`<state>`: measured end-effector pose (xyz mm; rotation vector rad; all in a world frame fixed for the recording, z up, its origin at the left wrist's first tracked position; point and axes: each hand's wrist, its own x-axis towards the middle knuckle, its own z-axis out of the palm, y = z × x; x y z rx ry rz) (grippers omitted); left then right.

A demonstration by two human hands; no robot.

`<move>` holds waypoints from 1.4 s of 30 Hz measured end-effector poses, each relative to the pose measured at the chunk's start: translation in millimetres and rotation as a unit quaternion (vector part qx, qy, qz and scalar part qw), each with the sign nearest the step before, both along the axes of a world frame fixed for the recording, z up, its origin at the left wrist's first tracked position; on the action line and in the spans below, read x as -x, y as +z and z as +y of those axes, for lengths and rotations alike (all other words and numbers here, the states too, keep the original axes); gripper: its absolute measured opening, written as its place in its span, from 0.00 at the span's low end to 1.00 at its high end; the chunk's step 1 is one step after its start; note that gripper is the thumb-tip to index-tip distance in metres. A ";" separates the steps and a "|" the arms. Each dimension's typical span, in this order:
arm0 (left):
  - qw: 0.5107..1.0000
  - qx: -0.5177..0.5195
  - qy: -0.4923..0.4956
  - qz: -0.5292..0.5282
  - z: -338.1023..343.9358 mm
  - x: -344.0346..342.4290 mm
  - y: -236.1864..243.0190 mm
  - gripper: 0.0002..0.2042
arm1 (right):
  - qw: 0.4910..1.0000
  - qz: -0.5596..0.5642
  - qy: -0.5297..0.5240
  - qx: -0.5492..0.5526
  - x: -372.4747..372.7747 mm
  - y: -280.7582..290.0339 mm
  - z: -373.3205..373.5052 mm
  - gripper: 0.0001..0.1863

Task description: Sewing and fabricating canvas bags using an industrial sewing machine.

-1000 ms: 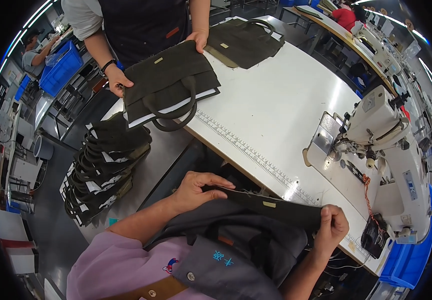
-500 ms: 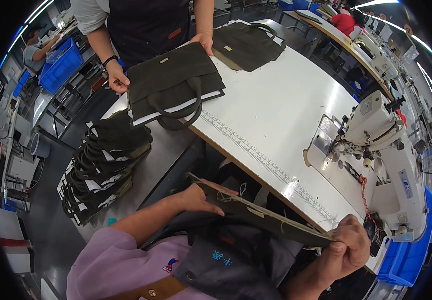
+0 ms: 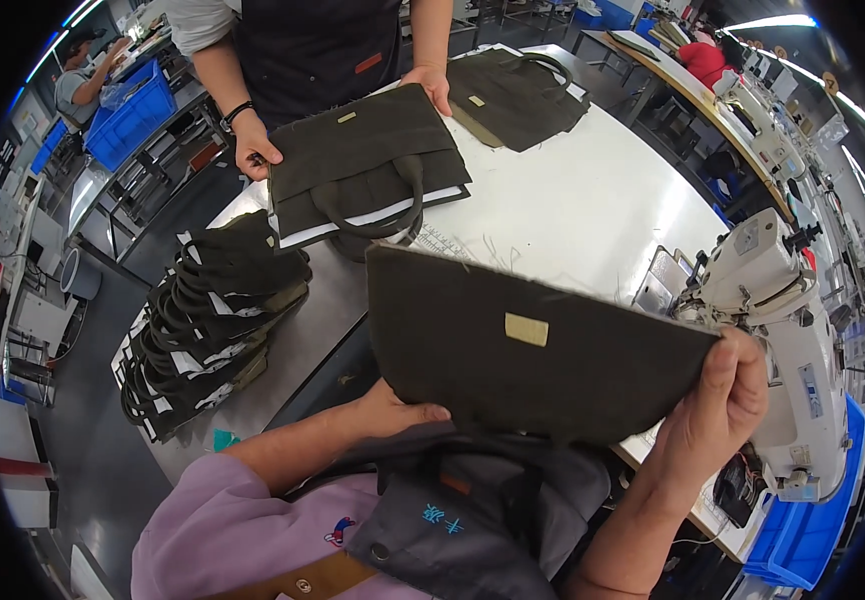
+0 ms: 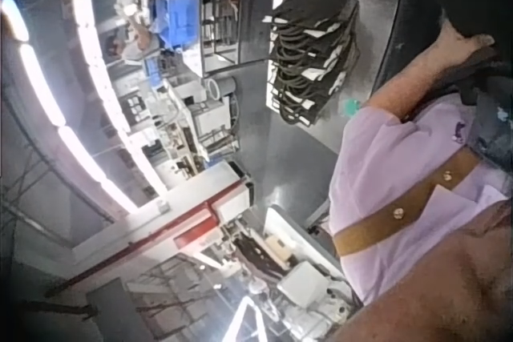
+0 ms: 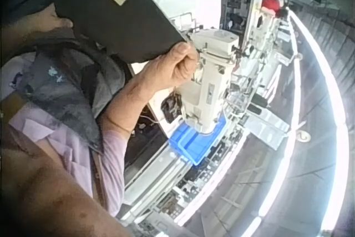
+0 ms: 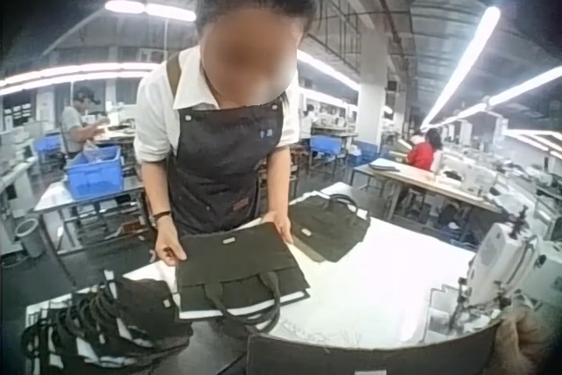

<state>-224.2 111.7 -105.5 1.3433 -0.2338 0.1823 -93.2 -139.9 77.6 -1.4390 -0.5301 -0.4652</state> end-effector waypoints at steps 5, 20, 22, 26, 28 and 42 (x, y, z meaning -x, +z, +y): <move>0.989 0.090 0.109 0.052 34.3 -6.5 28.1 0.15 | 0.996 -0.032 0.008 0.088 -7.7 9.0 34.1 0.21; 0.893 0.258 0.355 0.098 111.5 -43.7 67.5 0.15 | 0.942 0.094 -0.027 0.321 24.9 -89.4 -42.6 0.09; 0.895 0.255 0.354 0.100 117.4 -42.9 67.7 0.14 | 0.954 0.124 -0.034 0.269 28.0 -94.0 -53.2 0.08; 0.905 0.269 0.325 0.046 127.2 -45.6 79.4 0.15 | 0.956 0.115 -0.044 0.265 31.5 -96.3 -61.1 0.07; 0.903 0.257 0.343 0.037 126.4 -47.1 89.5 0.15 | 0.956 0.116 -0.050 0.266 32.7 -94.0 -57.4 0.07; 0.927 -0.083 0.354 0.095 5.9 26.8 4.5 0.25 | 0.960 0.112 -0.059 0.249 38.5 -89.4 -55.2 0.04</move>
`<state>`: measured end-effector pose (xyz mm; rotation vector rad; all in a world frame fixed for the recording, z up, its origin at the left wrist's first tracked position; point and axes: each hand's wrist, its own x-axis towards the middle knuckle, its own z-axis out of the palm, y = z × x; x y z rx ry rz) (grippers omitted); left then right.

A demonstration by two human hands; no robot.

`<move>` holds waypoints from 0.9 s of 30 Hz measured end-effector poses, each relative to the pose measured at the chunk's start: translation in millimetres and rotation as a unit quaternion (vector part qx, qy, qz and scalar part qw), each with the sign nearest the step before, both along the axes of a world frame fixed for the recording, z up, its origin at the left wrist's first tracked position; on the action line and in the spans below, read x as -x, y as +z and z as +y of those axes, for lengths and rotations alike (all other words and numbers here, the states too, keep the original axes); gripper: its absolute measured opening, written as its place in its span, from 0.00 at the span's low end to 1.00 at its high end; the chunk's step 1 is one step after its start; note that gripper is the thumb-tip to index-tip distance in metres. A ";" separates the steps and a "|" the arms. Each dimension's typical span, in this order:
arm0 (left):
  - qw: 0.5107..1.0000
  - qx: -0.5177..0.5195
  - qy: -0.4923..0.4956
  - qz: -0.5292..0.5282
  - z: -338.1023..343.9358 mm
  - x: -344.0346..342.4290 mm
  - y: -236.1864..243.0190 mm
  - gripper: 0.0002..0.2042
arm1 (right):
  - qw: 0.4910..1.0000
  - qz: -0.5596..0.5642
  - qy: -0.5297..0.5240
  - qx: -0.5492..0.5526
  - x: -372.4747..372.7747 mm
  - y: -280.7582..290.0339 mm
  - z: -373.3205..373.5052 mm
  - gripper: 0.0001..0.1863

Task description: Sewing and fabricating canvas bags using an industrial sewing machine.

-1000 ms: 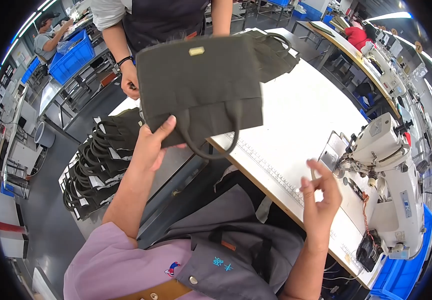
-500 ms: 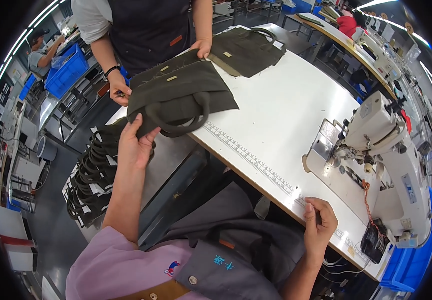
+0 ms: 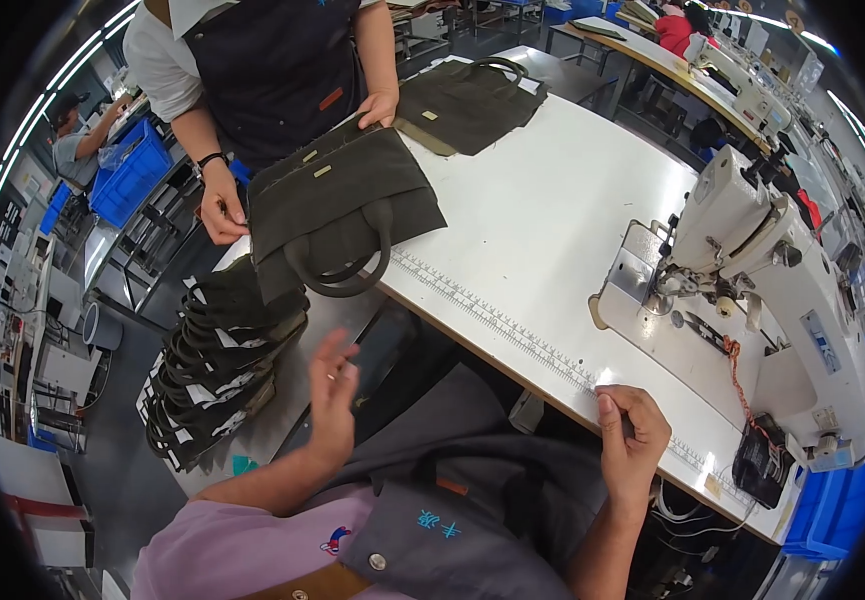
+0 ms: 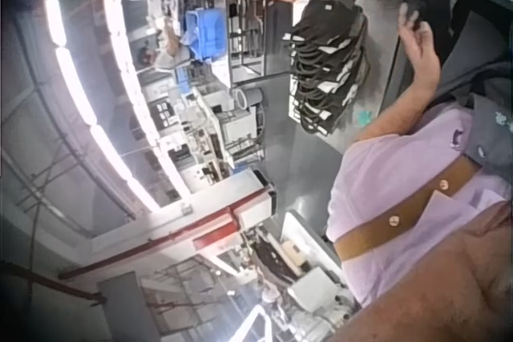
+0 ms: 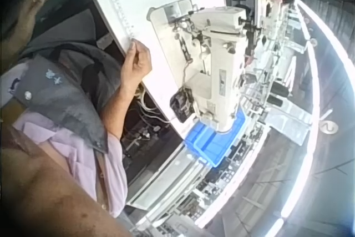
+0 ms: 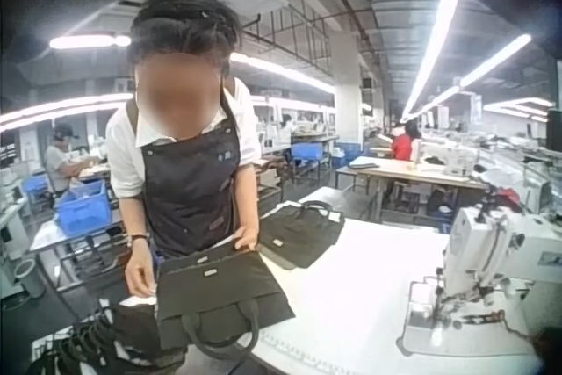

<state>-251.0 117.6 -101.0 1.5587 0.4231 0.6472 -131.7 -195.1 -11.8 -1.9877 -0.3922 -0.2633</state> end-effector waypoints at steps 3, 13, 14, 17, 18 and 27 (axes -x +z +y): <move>0.992 0.053 -0.112 -0.015 -22.7 -2.7 -12.3 0.21 | 1.000 -0.019 0.015 0.000 7.1 -1.5 4.4 0.04; 0.872 -0.290 -0.394 -0.018 -86.4 -71.7 -43.4 0.08 | 0.980 -0.003 -0.021 0.196 41.3 -78.3 -44.6 0.15; 0.852 -0.302 -0.428 -0.022 -96.4 -73.5 -48.7 0.07 | 0.979 0.043 -0.067 0.188 37.4 -86.6 -56.4 0.18; 0.819 -0.302 -0.483 -0.068 -121.2 -76.3 -34.5 0.07 | 0.947 0.023 -0.046 0.316 29.6 -130.4 -84.8 0.29; 0.805 -0.318 -0.491 -0.104 -126.8 -79.1 -25.3 0.07 | 0.939 0.036 -0.055 0.338 31.2 -137.2 -81.8 0.32; 0.714 -0.422 -0.469 -0.303 -144.7 -158.9 98.5 0.14 | 0.944 0.035 -0.087 0.317 29.8 -142.8 -82.6 0.28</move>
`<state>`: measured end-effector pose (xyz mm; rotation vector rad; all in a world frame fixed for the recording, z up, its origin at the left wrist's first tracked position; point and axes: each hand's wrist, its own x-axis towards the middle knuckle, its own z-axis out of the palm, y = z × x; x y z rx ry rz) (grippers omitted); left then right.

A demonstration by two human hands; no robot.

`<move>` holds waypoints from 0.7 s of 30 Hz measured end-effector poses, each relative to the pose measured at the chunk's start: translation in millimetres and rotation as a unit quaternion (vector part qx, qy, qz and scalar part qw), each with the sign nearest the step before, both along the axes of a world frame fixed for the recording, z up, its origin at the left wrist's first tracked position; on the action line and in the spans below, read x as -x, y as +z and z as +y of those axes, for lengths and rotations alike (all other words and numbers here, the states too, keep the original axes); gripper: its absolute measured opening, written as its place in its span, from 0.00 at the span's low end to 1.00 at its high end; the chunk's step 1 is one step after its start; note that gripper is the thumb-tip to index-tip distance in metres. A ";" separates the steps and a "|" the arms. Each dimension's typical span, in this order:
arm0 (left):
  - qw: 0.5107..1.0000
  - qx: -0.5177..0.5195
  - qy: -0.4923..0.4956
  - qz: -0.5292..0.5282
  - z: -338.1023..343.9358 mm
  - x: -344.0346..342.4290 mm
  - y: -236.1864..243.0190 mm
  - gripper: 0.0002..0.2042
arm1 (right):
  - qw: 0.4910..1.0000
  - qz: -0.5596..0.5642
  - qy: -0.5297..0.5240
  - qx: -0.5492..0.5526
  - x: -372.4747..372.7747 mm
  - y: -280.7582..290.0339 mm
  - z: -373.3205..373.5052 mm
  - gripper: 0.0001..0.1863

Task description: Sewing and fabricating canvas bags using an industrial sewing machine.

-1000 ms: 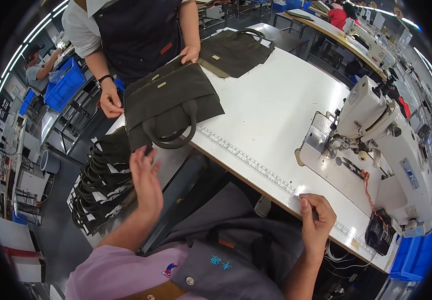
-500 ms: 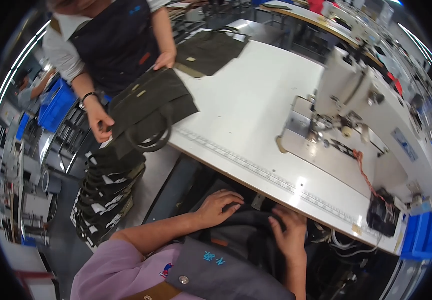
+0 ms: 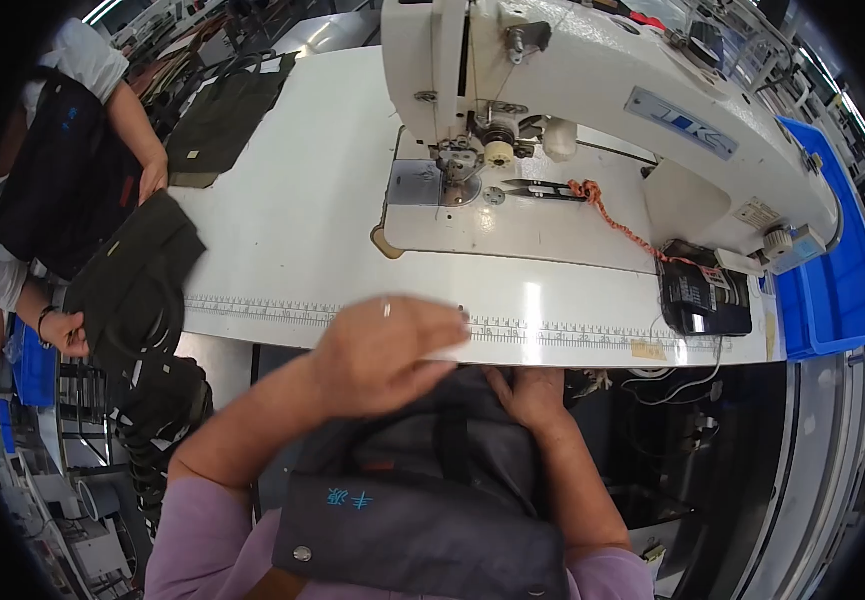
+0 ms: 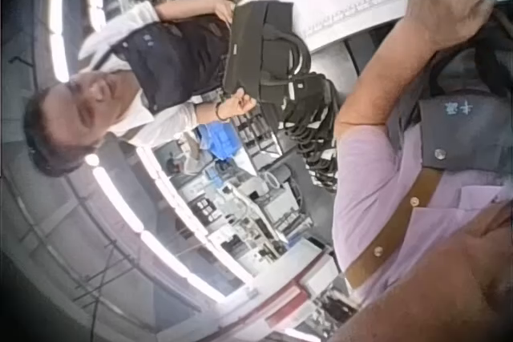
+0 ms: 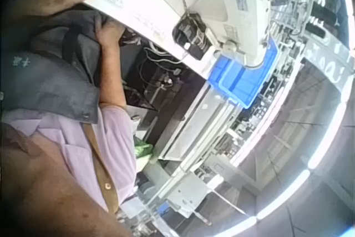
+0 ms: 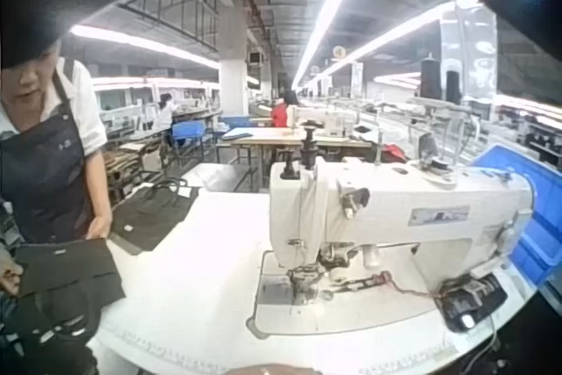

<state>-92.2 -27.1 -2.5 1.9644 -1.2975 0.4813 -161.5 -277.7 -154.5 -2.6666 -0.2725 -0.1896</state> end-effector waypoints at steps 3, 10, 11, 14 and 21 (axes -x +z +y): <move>0.995 -0.075 -0.044 -0.038 4.3 -73.0 -10.9 0.18 | 1.000 0.008 -0.008 0.000 -3.6 -0.2 2.0 0.29; 0.987 -0.044 0.030 0.152 12.3 -131.8 -8.2 0.08 | 1.000 -0.004 -0.013 -0.025 -3.6 -2.7 -4.0 0.25; 0.987 -0.037 0.032 0.151 13.9 -130.1 -7.1 0.08 | 0.999 0.009 -0.009 -0.043 -3.9 -0.8 -2.9 0.24; 0.959 -0.055 0.120 0.249 14.9 -126.6 -2.8 0.07 | 1.000 -0.006 -0.003 0.001 -1.8 -1.6 -5.4 0.26; 0.982 -0.027 0.164 0.094 20.5 -133.9 -18.3 0.08 | 0.999 0.032 -0.014 0.024 3.0 4.0 2.3 0.29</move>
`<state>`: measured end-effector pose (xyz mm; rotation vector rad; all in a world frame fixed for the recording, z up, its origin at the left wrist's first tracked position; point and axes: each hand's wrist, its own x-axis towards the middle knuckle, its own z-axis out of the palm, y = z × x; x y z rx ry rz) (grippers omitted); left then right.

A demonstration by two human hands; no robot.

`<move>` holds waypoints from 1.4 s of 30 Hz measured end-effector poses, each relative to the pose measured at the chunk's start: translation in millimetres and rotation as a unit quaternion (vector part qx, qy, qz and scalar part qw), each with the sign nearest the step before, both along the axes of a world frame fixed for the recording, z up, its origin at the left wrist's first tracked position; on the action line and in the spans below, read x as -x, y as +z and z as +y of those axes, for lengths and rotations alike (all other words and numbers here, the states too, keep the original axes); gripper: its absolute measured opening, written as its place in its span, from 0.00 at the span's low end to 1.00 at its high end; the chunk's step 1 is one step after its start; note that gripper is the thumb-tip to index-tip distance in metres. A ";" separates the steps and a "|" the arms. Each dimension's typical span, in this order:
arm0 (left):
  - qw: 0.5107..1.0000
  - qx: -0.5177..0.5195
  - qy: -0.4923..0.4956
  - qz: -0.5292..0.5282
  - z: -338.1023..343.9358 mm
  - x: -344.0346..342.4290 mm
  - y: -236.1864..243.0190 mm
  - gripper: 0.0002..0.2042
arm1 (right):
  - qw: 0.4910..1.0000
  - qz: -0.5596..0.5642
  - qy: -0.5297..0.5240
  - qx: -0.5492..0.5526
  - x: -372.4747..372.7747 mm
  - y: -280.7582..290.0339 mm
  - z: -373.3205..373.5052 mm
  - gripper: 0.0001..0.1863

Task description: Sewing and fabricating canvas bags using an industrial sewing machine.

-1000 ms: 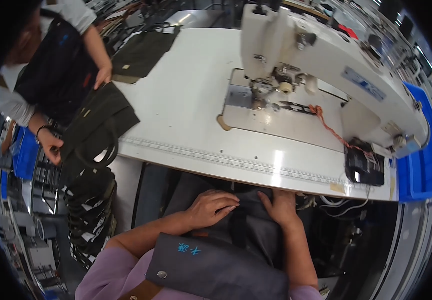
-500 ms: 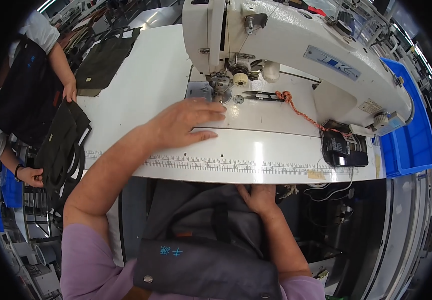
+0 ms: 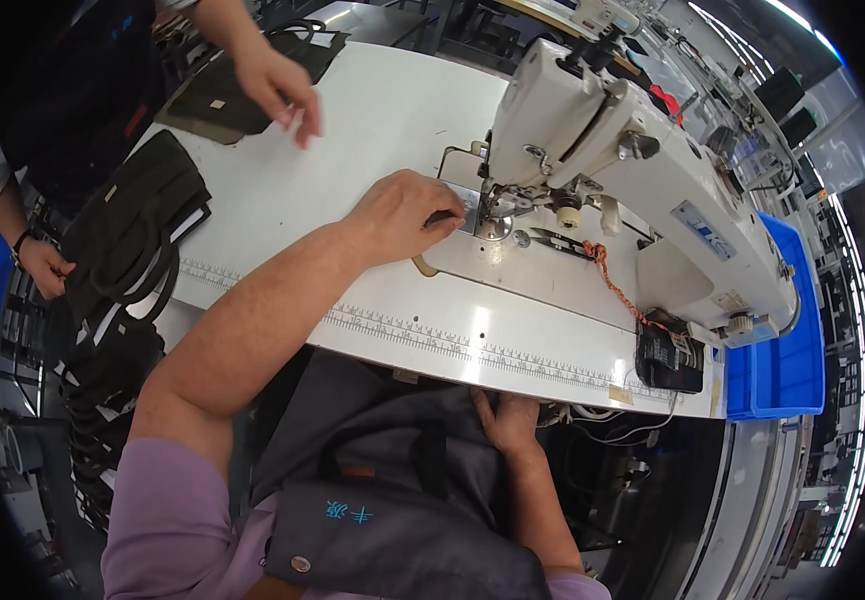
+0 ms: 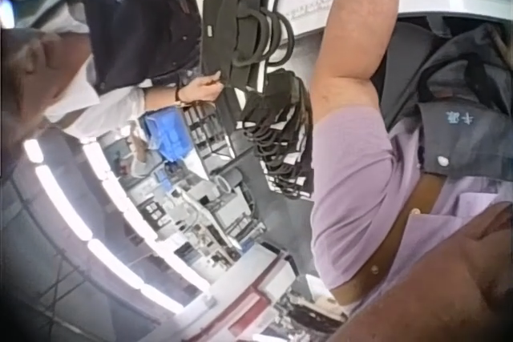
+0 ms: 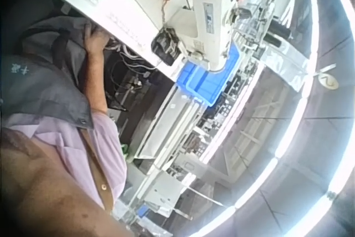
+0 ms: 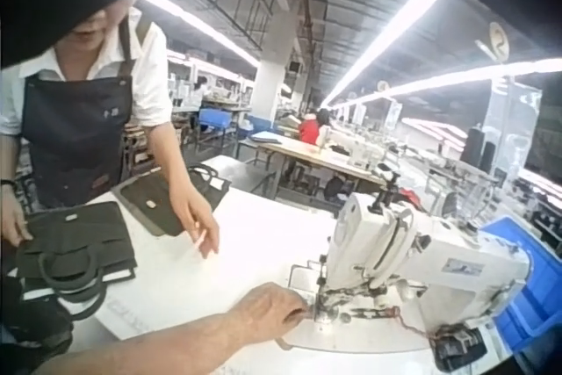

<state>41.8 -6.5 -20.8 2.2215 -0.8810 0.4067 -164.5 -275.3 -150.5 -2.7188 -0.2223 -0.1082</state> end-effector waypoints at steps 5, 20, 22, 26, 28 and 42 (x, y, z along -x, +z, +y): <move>1.000 -0.006 0.017 -0.024 -0.4 1.3 -1.7 0.06 | 0.998 -0.045 -0.014 0.030 5.4 1.1 4.7 0.26; 0.981 -0.091 -0.095 -0.146 -7.1 35.0 16.2 0.16 | 0.993 -0.027 -0.013 0.116 2.3 0.5 27.7 0.27; 0.977 -0.101 -0.101 -0.158 -6.2 36.6 16.0 0.17 | 0.993 -0.035 -0.013 0.116 3.8 4.6 33.8 0.26; 0.966 -0.090 -0.101 -0.219 -11.6 38.3 14.5 0.12 | 0.991 -0.054 -0.010 0.123 4.5 9.2 36.9 0.25; 0.959 -0.095 -0.111 -0.245 -7.4 42.1 20.3 0.08 | 0.993 -0.035 -0.016 0.109 3.4 11.2 38.9 0.24; 0.919 -0.199 -0.176 -0.292 -2.5 57.1 44.5 0.06 | 0.996 -0.009 -0.029 0.088 -5.3 6.4 36.9 0.18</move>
